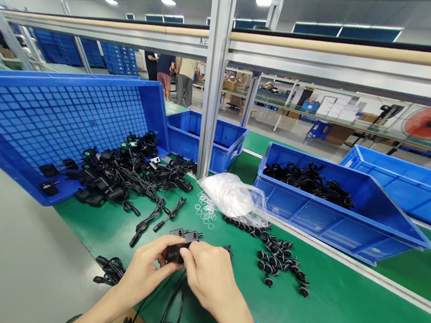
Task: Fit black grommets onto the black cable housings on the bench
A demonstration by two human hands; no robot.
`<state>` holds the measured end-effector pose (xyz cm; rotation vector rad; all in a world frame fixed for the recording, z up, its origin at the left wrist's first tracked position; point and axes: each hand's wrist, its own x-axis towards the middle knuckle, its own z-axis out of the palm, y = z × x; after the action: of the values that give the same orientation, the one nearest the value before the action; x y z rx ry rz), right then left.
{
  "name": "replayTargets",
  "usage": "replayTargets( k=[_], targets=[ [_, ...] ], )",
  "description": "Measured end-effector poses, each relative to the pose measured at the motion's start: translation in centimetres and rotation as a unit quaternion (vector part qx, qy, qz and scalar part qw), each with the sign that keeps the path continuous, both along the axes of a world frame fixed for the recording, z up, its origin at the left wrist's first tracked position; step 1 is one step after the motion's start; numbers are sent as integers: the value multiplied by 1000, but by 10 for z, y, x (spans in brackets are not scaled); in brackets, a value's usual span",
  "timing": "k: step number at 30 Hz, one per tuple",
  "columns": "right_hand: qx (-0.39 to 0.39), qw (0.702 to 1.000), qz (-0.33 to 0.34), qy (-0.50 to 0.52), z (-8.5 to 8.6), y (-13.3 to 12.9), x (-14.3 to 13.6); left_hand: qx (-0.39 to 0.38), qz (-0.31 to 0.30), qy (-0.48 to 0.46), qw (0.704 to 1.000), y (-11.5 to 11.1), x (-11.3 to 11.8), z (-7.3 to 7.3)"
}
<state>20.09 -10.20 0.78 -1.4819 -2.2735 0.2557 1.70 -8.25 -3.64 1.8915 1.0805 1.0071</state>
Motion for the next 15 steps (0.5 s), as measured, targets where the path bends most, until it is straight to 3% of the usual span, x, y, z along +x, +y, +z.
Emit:
replayTargets(
  k=[4, 9, 12, 15],
  targets=[
    [-111, 988, -89, -55, 4, 13, 22, 6, 19, 118, 993, 14, 6, -9],
    [-138, 953, -248, -108, 16, 23, 88, 18, -32, 229, 973, 34, 4, -10],
    [-139, 941, -284, -120, 19, 22, 122, 105, 0, 301, 948, 73, 2, 4],
    [-163, 937, -276, -137, 16, 20, 140, 155, 34, 363, 918, 137, 6, 16]
  ],
)
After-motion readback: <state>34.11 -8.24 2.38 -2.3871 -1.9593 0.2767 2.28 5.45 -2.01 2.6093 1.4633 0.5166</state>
